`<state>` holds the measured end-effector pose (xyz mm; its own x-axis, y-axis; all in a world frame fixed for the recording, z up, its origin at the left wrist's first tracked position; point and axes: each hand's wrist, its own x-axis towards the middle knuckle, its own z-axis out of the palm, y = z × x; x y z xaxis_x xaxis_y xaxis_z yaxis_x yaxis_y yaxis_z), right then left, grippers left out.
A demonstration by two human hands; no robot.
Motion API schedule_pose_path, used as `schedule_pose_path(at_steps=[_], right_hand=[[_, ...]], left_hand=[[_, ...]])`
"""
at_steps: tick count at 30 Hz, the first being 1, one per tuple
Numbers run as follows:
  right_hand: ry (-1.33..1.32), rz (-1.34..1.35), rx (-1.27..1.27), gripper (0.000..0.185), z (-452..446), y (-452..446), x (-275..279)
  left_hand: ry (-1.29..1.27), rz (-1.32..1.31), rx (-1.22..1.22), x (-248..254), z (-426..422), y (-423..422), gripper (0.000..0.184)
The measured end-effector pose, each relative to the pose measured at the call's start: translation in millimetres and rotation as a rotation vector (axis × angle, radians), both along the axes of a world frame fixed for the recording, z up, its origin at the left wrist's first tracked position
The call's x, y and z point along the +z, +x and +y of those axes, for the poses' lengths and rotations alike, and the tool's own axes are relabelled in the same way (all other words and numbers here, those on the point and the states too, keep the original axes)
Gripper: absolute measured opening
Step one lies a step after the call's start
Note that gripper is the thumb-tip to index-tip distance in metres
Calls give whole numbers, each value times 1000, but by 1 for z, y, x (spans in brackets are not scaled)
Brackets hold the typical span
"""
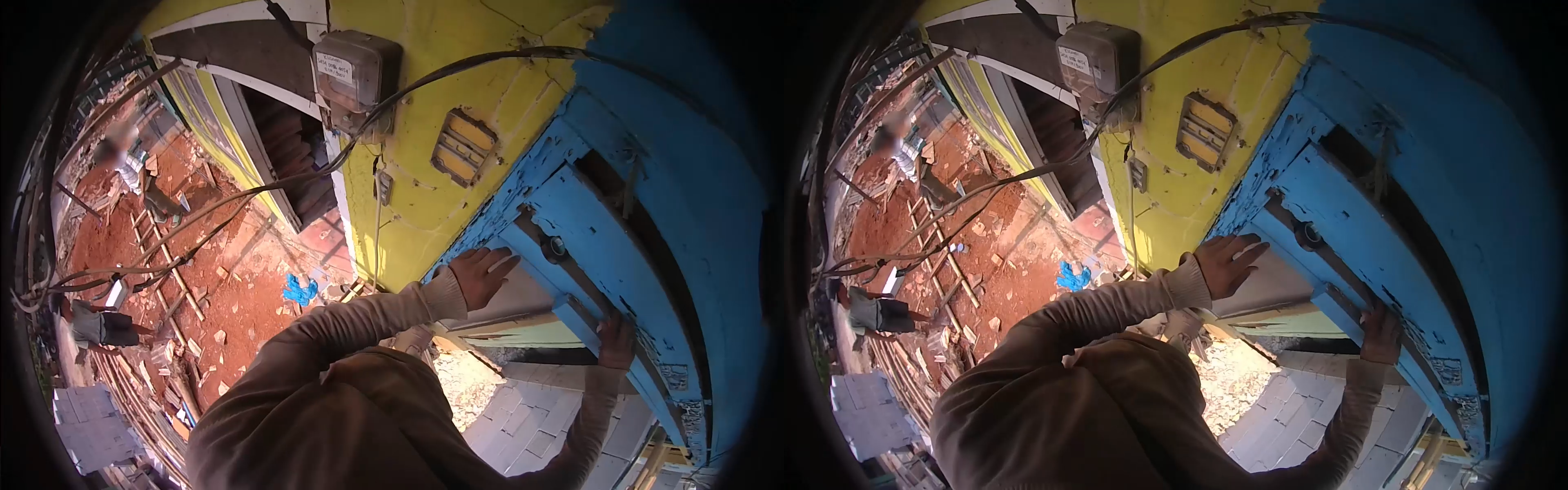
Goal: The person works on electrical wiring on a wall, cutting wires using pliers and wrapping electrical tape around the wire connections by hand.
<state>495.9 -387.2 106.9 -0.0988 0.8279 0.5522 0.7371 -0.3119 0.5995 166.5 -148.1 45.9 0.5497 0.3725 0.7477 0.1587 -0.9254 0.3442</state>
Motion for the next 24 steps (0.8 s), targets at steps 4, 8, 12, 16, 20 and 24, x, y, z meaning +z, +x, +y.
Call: schedule_pose_path(at_steps=[4,8,12,16,20,24], right_hand=[[40,-106,-2,36,-2,10,-19],[78,-88,-72,34,3,5,-30],[107,-16,-73,36,4,6,-38],[188,39,-89,45,11,-6,-36],[294,98,-119,42,19,-13,-34],[419,165,-102,45,29,-13,-43]], left_hand=[[101,9,134,3,5,47,59],[84,-26,208,2,13,61,50],[109,63,204,4,20,71,44],[-2,128,190,15,14,71,47],[-71,98,194,18,5,74,50],[47,4,196,12,13,78,53]])
